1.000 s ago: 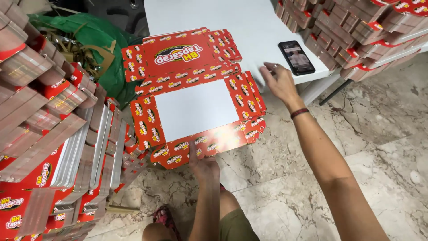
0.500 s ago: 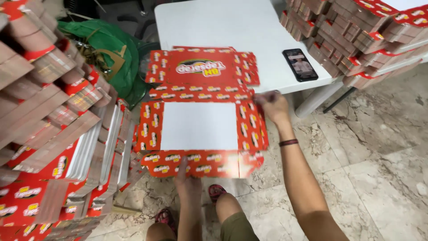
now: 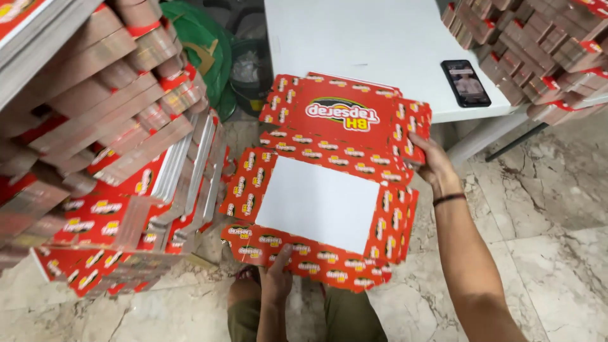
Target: Stacking flat-folded cardboard boxes onto a pile
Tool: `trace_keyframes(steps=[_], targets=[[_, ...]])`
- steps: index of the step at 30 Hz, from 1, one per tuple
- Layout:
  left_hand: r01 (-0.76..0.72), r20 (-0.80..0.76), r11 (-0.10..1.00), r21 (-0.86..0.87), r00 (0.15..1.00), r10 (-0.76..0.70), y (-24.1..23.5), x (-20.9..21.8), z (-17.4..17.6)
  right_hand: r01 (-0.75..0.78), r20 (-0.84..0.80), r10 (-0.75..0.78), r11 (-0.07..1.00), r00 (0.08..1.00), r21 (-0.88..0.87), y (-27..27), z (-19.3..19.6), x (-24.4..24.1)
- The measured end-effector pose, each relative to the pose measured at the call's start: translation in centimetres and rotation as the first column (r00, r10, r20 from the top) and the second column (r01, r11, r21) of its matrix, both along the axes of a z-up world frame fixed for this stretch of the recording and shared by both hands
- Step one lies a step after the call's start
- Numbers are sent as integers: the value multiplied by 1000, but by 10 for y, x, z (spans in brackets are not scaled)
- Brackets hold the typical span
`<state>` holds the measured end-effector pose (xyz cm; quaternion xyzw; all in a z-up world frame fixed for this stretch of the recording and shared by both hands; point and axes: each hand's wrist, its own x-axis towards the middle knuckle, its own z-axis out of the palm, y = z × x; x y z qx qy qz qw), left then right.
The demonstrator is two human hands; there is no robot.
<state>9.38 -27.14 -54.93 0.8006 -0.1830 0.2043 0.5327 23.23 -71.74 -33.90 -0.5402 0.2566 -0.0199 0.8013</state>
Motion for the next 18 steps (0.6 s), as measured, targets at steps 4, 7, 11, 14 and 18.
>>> trace_keyframes(steps=[4, 7, 11, 14, 18], targets=[[-579, -793, 583, -570, 573, -206, 8, -38, 219, 121, -118, -124, 992, 985, -30, 79, 57, -97], [-548, -861, 699, -460, 469, -198, 61, -62, 218, 74, -249, -63, 997, 966, 35, 105, 2, -154], [-163, -900, 984, -72, 435, 6, 129, -79, 236, 46, 29, -60, 933, 998, 357, 121, -143, -230], [-80, -925, 983, 164, 334, 181, 159, -103, 286, 11, 48, -36, 896, 998, 443, 155, -161, -261], [39, -760, 996, -78, 644, -85, 230, -111, 242, -289, 172, 234, 835, 957, 468, 162, -249, -280]])
